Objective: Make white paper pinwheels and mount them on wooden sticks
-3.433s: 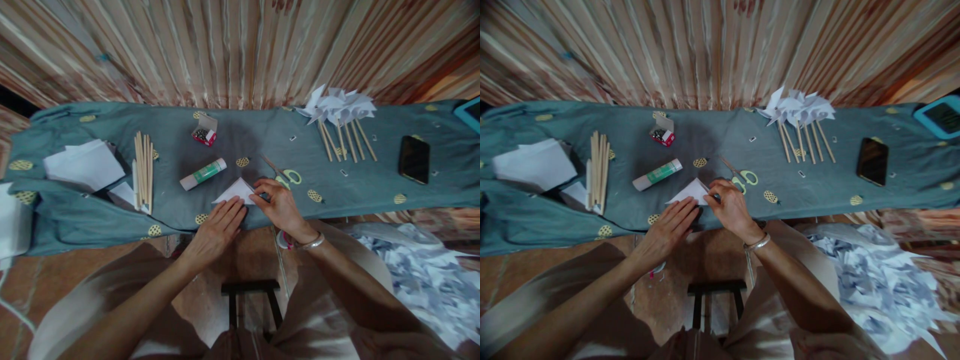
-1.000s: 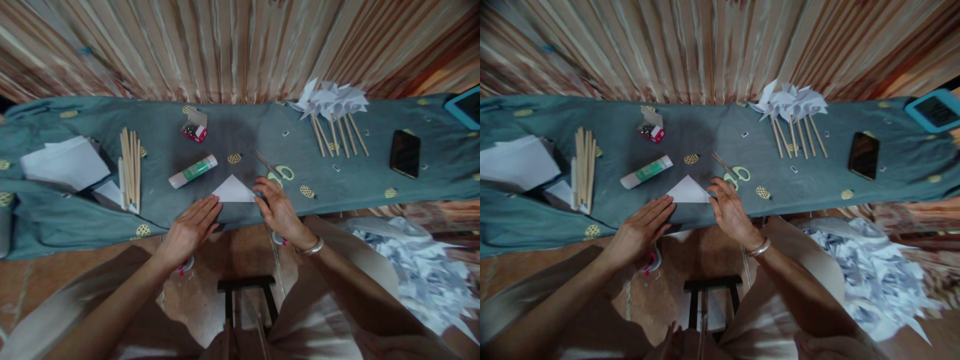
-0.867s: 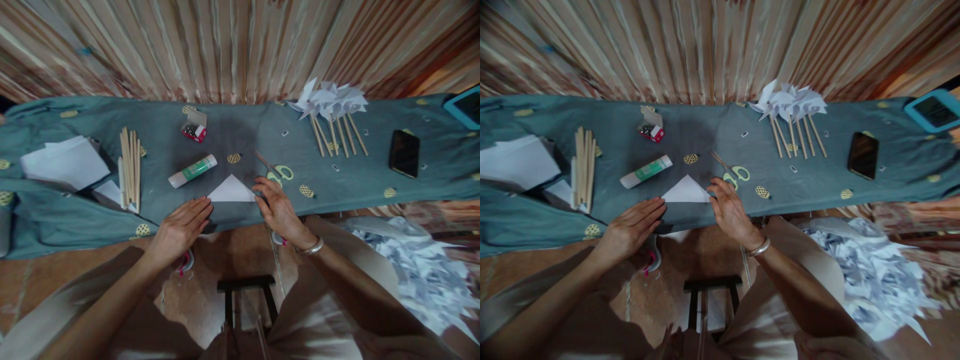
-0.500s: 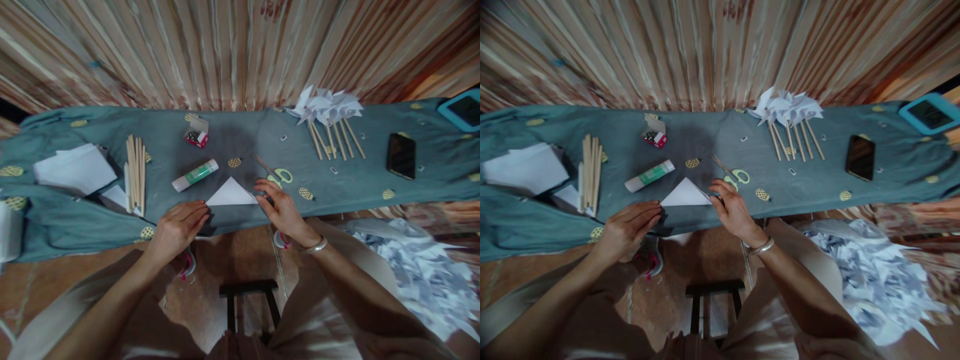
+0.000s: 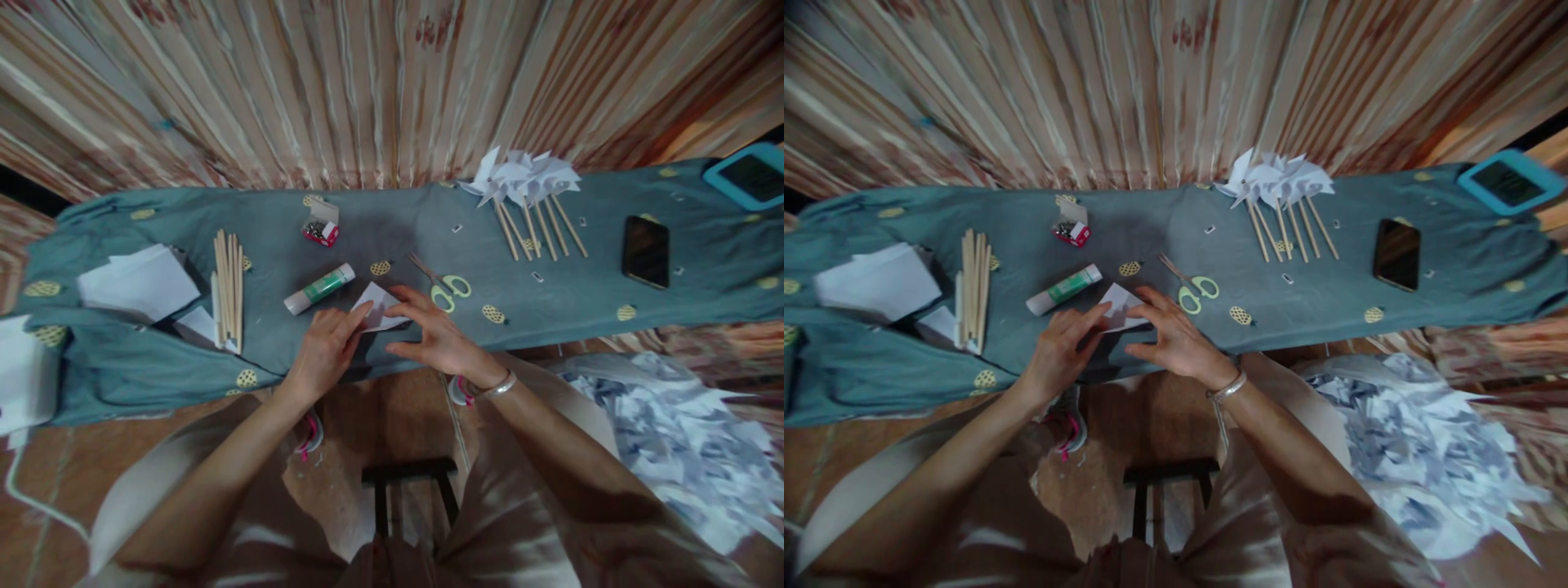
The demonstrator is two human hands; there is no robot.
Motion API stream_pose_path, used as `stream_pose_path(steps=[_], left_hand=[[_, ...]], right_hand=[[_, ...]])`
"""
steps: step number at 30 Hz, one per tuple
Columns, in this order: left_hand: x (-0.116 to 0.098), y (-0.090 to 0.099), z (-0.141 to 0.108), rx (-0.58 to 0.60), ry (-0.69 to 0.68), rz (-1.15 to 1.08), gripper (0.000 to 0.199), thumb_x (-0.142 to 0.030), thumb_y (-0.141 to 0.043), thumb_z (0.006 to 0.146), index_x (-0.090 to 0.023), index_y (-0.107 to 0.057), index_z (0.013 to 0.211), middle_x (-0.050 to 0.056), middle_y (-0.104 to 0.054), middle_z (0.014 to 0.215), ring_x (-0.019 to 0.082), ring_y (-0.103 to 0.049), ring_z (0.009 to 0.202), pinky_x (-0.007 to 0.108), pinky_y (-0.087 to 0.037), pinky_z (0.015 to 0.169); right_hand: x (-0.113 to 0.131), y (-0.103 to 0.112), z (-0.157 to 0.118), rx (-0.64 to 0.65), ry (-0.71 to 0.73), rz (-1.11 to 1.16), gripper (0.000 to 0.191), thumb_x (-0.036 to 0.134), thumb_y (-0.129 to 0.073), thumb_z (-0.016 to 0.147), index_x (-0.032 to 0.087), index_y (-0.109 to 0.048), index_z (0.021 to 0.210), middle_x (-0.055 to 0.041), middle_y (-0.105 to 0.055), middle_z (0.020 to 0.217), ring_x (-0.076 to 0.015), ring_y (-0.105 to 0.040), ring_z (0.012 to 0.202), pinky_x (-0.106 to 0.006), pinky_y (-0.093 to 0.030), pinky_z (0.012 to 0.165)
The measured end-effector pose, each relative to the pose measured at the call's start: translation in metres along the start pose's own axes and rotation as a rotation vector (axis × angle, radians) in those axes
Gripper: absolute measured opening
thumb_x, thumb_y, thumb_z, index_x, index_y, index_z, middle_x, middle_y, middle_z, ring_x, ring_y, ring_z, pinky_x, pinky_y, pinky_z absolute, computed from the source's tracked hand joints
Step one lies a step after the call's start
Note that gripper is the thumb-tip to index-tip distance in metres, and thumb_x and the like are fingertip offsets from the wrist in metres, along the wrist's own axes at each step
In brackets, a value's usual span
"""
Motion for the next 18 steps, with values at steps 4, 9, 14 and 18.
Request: stream_pose_path(steps=[4, 9, 14, 18], left_hand=[[-0.005, 0.006, 0.007, -0.052, -0.07, -0.019, 0.025, -0.016, -0.05, 0.097, -0.022, -0.066, 0.115, 0.004, -0.072, 0.09, 0.018, -0.065, 0.086, 0.034, -0.051, 0.081], [-0.001, 0.012, 0.014, -0.11, -0.115, -0.045, 0.022, -0.012, -0.052, 0.093, -0.021, -0.07, 0.101, 0.005, -0.073, 0.095, 0.019, -0.066, 0.09, 0.042, -0.05, 0.093], [0.012, 0.014, 0.018, -0.084, -0.049, -0.013, 0.016, -0.018, -0.058, 0.091, -0.024, -0.072, 0.092, 0.005, -0.074, 0.102, 0.023, -0.065, 0.098, 0.046, -0.049, 0.094], [0.019, 0.01, 0.016, -0.041, -0.011, -0.103, 0.017, -0.019, -0.057, 0.091, -0.024, -0.073, 0.094, 0.005, -0.075, 0.105, 0.022, -0.067, 0.098, 0.046, -0.051, 0.092]], right_hand=[[0.001, 0.005, -0.007, -0.095, 0.072, -0.203, 0.031, 0.018, -0.056, 0.09, 0.021, -0.061, 0.12, -0.0144, -0.045, 0.151, -0.0293, -0.042, 0.142, -0.056, -0.036, 0.114], [0.011, 0.014, -0.016, -0.207, 0.159, -0.33, 0.02, 0.016, -0.047, 0.095, 0.02, -0.065, 0.104, -0.0118, -0.06, 0.138, -0.0269, -0.053, 0.129, -0.05, -0.044, 0.107], [0.034, 0.008, -0.023, -0.169, 0.361, -0.391, 0.022, 0.012, -0.046, 0.096, 0.017, -0.065, 0.106, -0.0146, -0.066, 0.13, -0.0264, -0.058, 0.121, -0.047, -0.051, 0.099], [0.045, -0.005, -0.023, -0.137, 0.465, -0.416, 0.023, 0.009, -0.044, 0.097, 0.014, -0.066, 0.102, -0.0153, -0.07, 0.119, -0.0236, -0.063, 0.113, -0.04, -0.054, 0.094]])
Point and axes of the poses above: each hand's wrist, its own z-axis towards the middle knuckle, its own y-axis out of the back of the hand, x = y × z, the point moved 1 cm from there along z, towards the middle knuckle
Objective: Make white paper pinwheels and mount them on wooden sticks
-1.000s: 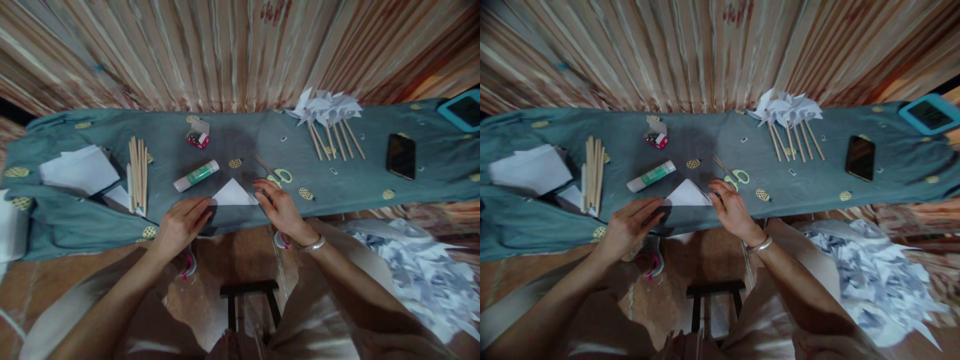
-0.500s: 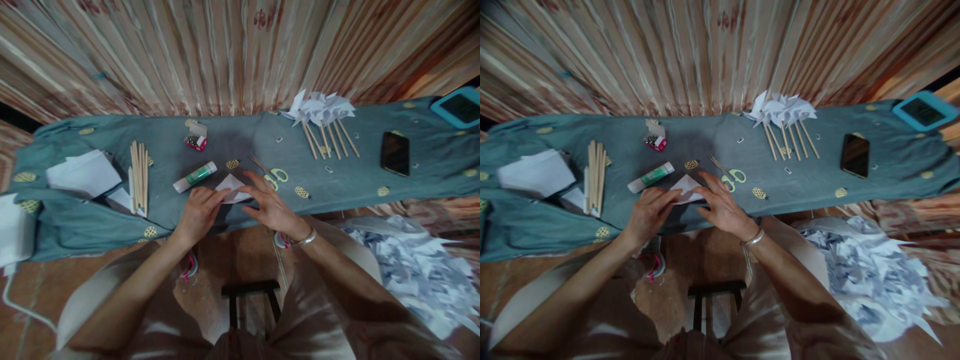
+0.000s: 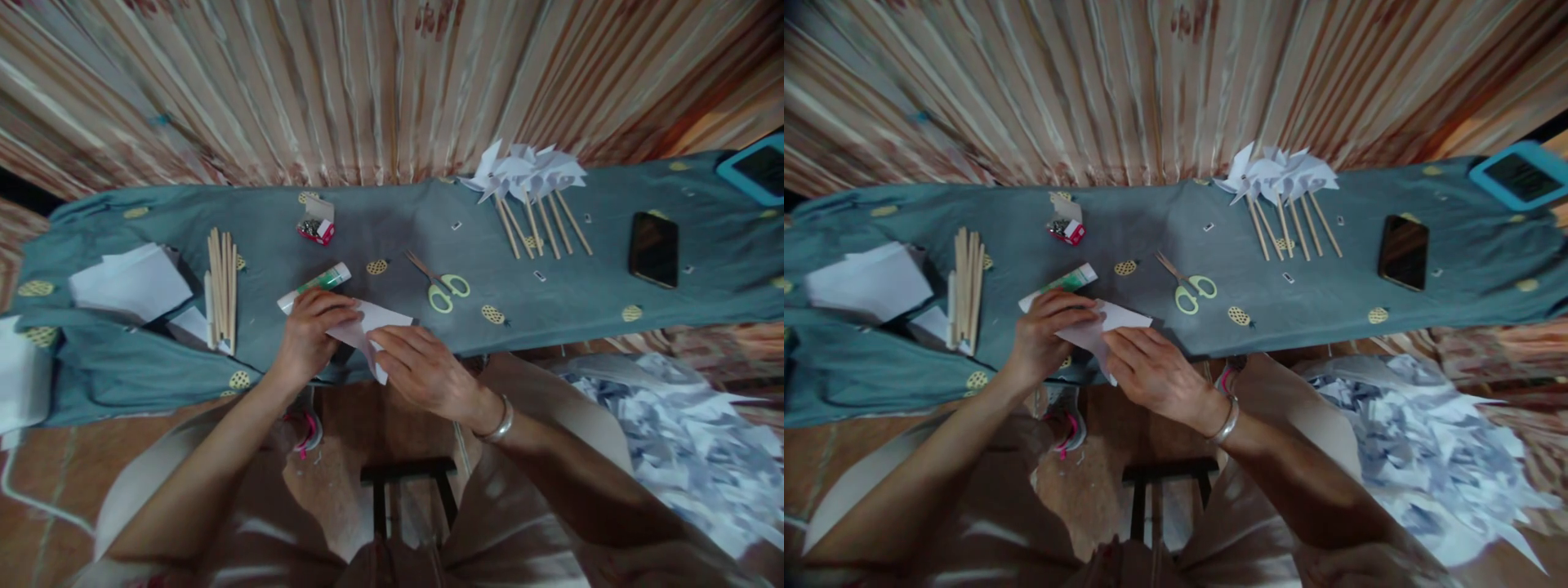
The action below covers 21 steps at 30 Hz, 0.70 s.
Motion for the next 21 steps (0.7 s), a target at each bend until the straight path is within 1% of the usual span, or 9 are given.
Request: stream_pose_path(steps=[2, 4, 6, 7, 9, 11, 13, 17, 21], left_hand=[[0.001, -0.001, -0.002, 0.011, 0.003, -0.046, 0.021, -0.016, -0.055, 0.09, -0.022, -0.072, 0.101, 0.006, -0.074, 0.108, 0.022, -0.067, 0.099, 0.044, -0.053, 0.091], [0.0, -0.001, -0.004, 0.012, -0.002, -0.034, 0.027, -0.015, -0.058, 0.089, -0.022, -0.07, 0.112, 0.008, -0.071, 0.117, 0.023, -0.065, 0.108, 0.044, -0.052, 0.094], [-0.004, 0.0, -0.006, 0.01, -0.029, 0.025, 0.033, -0.016, -0.061, 0.088, -0.024, -0.066, 0.12, 0.008, -0.068, 0.125, 0.025, -0.06, 0.118, 0.047, -0.05, 0.1], [-0.006, 0.0, -0.006, 0.009, -0.052, 0.058, 0.034, -0.016, -0.063, 0.088, -0.025, -0.066, 0.12, 0.007, -0.067, 0.128, 0.026, -0.057, 0.122, 0.049, -0.047, 0.103], [-0.011, -0.001, -0.008, 0.01, -0.1, 0.115, 0.029, -0.016, -0.063, 0.089, -0.028, -0.069, 0.114, 0.005, -0.068, 0.127, 0.026, -0.055, 0.126, 0.054, -0.041, 0.109], [-0.015, -0.002, -0.011, 0.015, -0.138, 0.144, 0.021, -0.018, -0.063, 0.091, -0.029, -0.072, 0.106, 0.002, -0.071, 0.122, 0.025, -0.055, 0.125, 0.058, -0.035, 0.113], [-0.017, -0.004, -0.014, 0.03, -0.153, 0.14, 0.015, -0.02, -0.062, 0.093, -0.028, -0.072, 0.101, 0.0, -0.073, 0.115, 0.024, -0.059, 0.12, 0.058, -0.033, 0.114], [-0.018, -0.003, -0.021, 0.103, -0.145, 0.102, 0.015, -0.022, -0.06, 0.095, -0.027, -0.072, 0.103, 0.001, -0.075, 0.111, 0.022, -0.062, 0.111, 0.057, -0.036, 0.11], [-0.019, 0.0, -0.029, 0.164, -0.137, 0.051, 0.018, -0.023, -0.058, 0.096, -0.022, -0.072, 0.107, 0.005, -0.075, 0.113, 0.023, -0.063, 0.106, 0.051, -0.044, 0.103]], right_hand=[[0.001, -0.003, 0.001, -0.011, 0.01, -0.033, 0.024, 0.007, -0.043, 0.096, 0.014, -0.066, 0.096, -0.0141, -0.072, 0.11, -0.0219, -0.066, 0.104, -0.037, -0.055, 0.089], [-0.003, -0.003, 0.0, -0.019, -0.009, -0.084, 0.026, 0.004, -0.042, 0.095, 0.013, -0.066, 0.091, -0.0141, -0.072, 0.104, -0.0216, -0.067, 0.097, -0.036, -0.055, 0.085], [-0.007, -0.001, -0.001, -0.014, -0.023, -0.138, 0.027, 0.003, -0.041, 0.095, 0.012, -0.066, 0.09, -0.0148, -0.072, 0.104, -0.0222, -0.067, 0.094, -0.036, -0.055, 0.082], [-0.008, -0.001, -0.001, -0.003, -0.027, -0.156, 0.027, 0.003, -0.041, 0.094, 0.013, -0.066, 0.09, -0.0149, -0.072, 0.105, -0.0225, -0.067, 0.094, -0.037, -0.055, 0.083], [-0.01, -0.002, -0.002, 0.032, -0.028, -0.162, 0.026, 0.004, -0.042, 0.094, 0.013, -0.066, 0.092, -0.0141, -0.071, 0.108, -0.0225, -0.066, 0.094, -0.037, -0.055, 0.084], [-0.01, -0.004, -0.003, 0.075, -0.032, -0.126, 0.025, 0.004, -0.043, 0.094, 0.014, -0.066, 0.094, -0.0136, -0.071, 0.11, -0.0226, -0.066, 0.095, -0.038, -0.054, 0.086], [-0.011, -0.007, -0.005, 0.111, -0.063, -0.058, 0.024, 0.006, -0.044, 0.094, 0.014, -0.066, 0.097, -0.0142, -0.07, 0.113, -0.0238, -0.065, 0.098, -0.041, -0.054, 0.088], [-0.018, -0.012, -0.013, 0.124, -0.193, 0.095, 0.026, 0.01, -0.049, 0.092, 0.018, -0.065, 0.11, -0.0134, -0.068, 0.12, -0.0267, -0.061, 0.108, -0.047, -0.052, 0.094], [-0.025, -0.015, -0.021, 0.097, -0.256, 0.213, 0.023, 0.013, -0.052, 0.093, 0.019, -0.068, 0.108, -0.0108, -0.069, 0.12, -0.0258, -0.061, 0.11, -0.047, -0.051, 0.097]])
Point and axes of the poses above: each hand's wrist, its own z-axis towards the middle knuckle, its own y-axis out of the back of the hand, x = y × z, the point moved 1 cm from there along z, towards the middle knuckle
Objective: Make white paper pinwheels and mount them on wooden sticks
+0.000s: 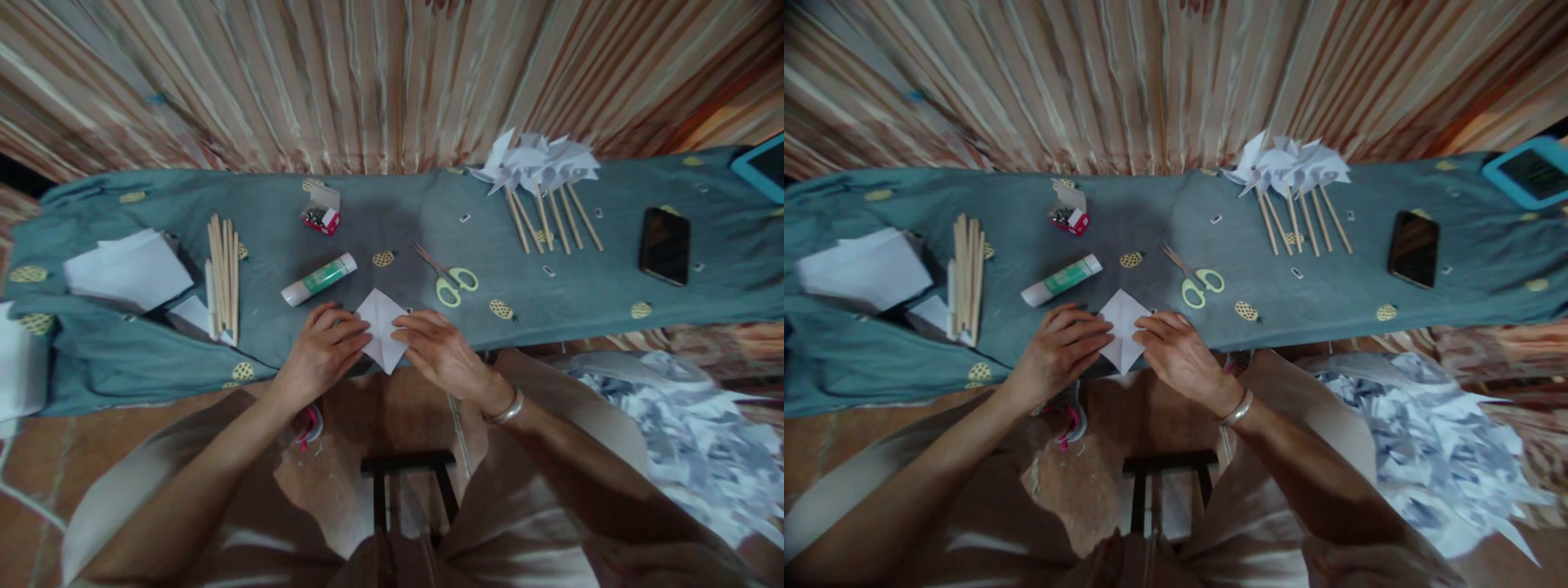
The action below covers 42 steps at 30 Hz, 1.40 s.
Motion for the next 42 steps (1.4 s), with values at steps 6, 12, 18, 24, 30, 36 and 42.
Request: stream_pose_path(steps=[6, 12, 18, 24, 30, 36, 42], left_hand=[[-0.002, -0.001, -0.004, -0.028, 0.144, -0.159, 0.021, -0.03, -0.055, 0.098, -0.02, -0.073, 0.103, 0.007, -0.076, 0.105, 0.021, -0.065, 0.097, 0.042, -0.049, 0.09], [-0.004, -0.003, 0.0, -0.048, 0.322, -0.2, 0.028, -0.033, -0.052, 0.099, -0.017, -0.073, 0.091, 0.007, -0.074, 0.093, 0.022, -0.065, 0.089, 0.039, -0.049, 0.081], [0.0, -0.005, 0.002, -0.058, 0.399, -0.211, 0.029, -0.038, -0.052, 0.098, -0.019, -0.072, 0.089, 0.007, -0.073, 0.088, 0.022, -0.066, 0.089, 0.039, -0.052, 0.083], [-0.009, -0.002, 0.004, -0.113, 0.304, -0.049, 0.028, -0.032, -0.054, 0.097, -0.017, -0.063, 0.12, 0.012, -0.069, 0.121, 0.026, -0.064, 0.112, 0.042, -0.052, 0.095], [-0.04, -0.017, -0.005, 0.031, -0.08, 0.135, 0.048, -0.012, -0.048, 0.097, -0.014, -0.042, 0.145, 0.016, -0.057, 0.143, 0.028, -0.044, 0.141, 0.048, -0.038, 0.115], [-0.039, -0.032, -0.013, 0.121, -0.019, 0.198, 0.053, -0.02, -0.043, 0.099, -0.011, -0.033, 0.151, 0.019, -0.044, 0.153, 0.031, -0.032, 0.148, 0.051, -0.033, 0.119], [-0.037, -0.032, -0.011, 0.153, -0.02, 0.187, 0.055, -0.019, -0.041, 0.099, -0.005, -0.03, 0.151, 0.021, -0.039, 0.156, 0.031, -0.022, 0.151, 0.051, -0.032, 0.12]], right_hand=[[-0.003, -0.002, 0.007, -0.07, -0.198, 0.223, 0.021, 0.028, -0.052, 0.098, 0.021, -0.072, 0.096, -0.0066, -0.074, 0.101, -0.0209, -0.067, 0.098, -0.039, -0.053, 0.092], [-0.008, -0.006, 0.014, -0.163, -0.381, 0.272, 0.02, 0.034, -0.057, 0.095, 0.021, -0.07, 0.086, -0.0051, -0.074, 0.093, -0.0198, -0.069, 0.09, -0.034, -0.052, 0.084], [-0.012, -0.004, 0.017, -0.182, -0.4, 0.173, 0.019, 0.033, -0.057, 0.094, 0.022, -0.066, 0.081, -0.0053, -0.073, 0.094, -0.0205, -0.067, 0.087, -0.036, -0.05, 0.087], [-0.011, -0.005, 0.021, -0.183, -0.392, 0.085, 0.016, 0.026, -0.059, 0.091, 0.022, -0.063, 0.075, -0.0055, -0.072, 0.093, -0.0217, -0.066, 0.089, -0.038, -0.05, 0.086], [-0.011, -0.005, 0.023, -0.196, -0.378, 0.017, 0.016, 0.023, -0.058, 0.09, 0.023, -0.063, 0.075, -0.0066, -0.072, 0.095, -0.0228, -0.065, 0.092, -0.039, -0.051, 0.088], [-0.013, -0.005, 0.023, -0.195, -0.405, 0.015, 0.015, 0.023, -0.062, 0.088, 0.022, -0.063, 0.073, -0.0076, -0.072, 0.097, -0.0242, -0.065, 0.094, -0.041, -0.05, 0.089], [-0.014, -0.004, 0.027, -0.183, -0.441, 0.012, 0.015, 0.024, -0.063, 0.086, 0.022, -0.062, 0.071, -0.0073, -0.072, 0.095, -0.0241, -0.063, 0.094, -0.04, -0.049, 0.088]])
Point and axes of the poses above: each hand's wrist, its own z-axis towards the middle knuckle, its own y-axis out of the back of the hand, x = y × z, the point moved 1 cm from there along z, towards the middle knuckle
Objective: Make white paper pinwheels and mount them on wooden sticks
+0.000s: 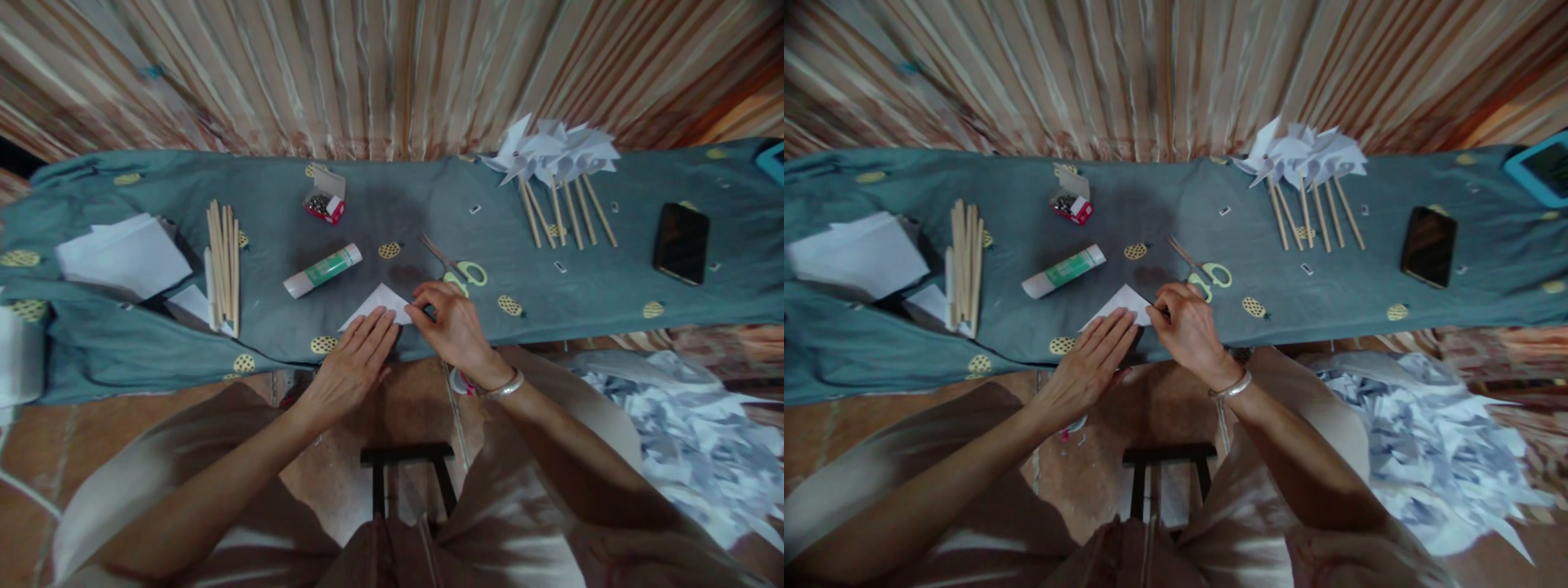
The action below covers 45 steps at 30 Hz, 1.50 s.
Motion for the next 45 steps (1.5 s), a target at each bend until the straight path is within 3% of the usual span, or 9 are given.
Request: stream_pose_path(steps=[24, 34, 38, 45], left_hand=[[0.003, -0.003, 0.0, 0.024, 0.028, -0.074, 0.059, -0.022, -0.043, 0.099, -0.006, -0.026, 0.153, 0.023, -0.037, 0.156, 0.031, -0.024, 0.151, 0.052, -0.032, 0.119], [0.002, -0.001, 0.001, 0.041, 0.022, -0.026, 0.056, -0.023, -0.04, 0.1, -0.003, -0.03, 0.151, 0.023, -0.038, 0.155, 0.032, -0.029, 0.149, 0.05, -0.034, 0.118], [0.002, -0.003, 0.0, 0.038, 0.028, -0.024, 0.059, -0.023, -0.042, 0.099, -0.004, -0.026, 0.153, 0.023, -0.037, 0.156, 0.032, -0.026, 0.15, 0.051, -0.034, 0.118], [0.001, -0.002, 0.001, -0.001, 0.006, -0.006, 0.058, -0.021, -0.048, 0.097, 0.0, -0.033, 0.148, 0.025, -0.041, 0.153, 0.033, -0.03, 0.148, 0.05, -0.035, 0.117]], right_hand=[[0.001, -0.002, 0.003, -0.004, 0.033, -0.088, 0.016, 0.022, -0.065, 0.086, 0.021, -0.06, 0.07, -0.0059, -0.069, 0.086, -0.0224, -0.062, 0.085, -0.037, -0.048, 0.083], [0.001, -0.002, -0.006, -0.01, 0.099, -0.118, 0.024, 0.043, -0.063, 0.09, 0.019, -0.062, 0.087, -0.0103, -0.068, 0.097, -0.0261, -0.06, 0.093, -0.04, -0.049, 0.086], [0.002, -0.003, -0.009, -0.025, 0.118, -0.129, 0.026, 0.045, -0.059, 0.092, 0.02, -0.061, 0.091, -0.0109, -0.068, 0.1, -0.026, -0.06, 0.093, -0.041, -0.05, 0.087], [-0.002, -0.004, -0.01, -0.018, 0.145, -0.146, 0.028, 0.046, -0.055, 0.094, 0.019, -0.062, 0.098, -0.0129, -0.068, 0.111, -0.0282, -0.059, 0.102, -0.045, -0.048, 0.095]])
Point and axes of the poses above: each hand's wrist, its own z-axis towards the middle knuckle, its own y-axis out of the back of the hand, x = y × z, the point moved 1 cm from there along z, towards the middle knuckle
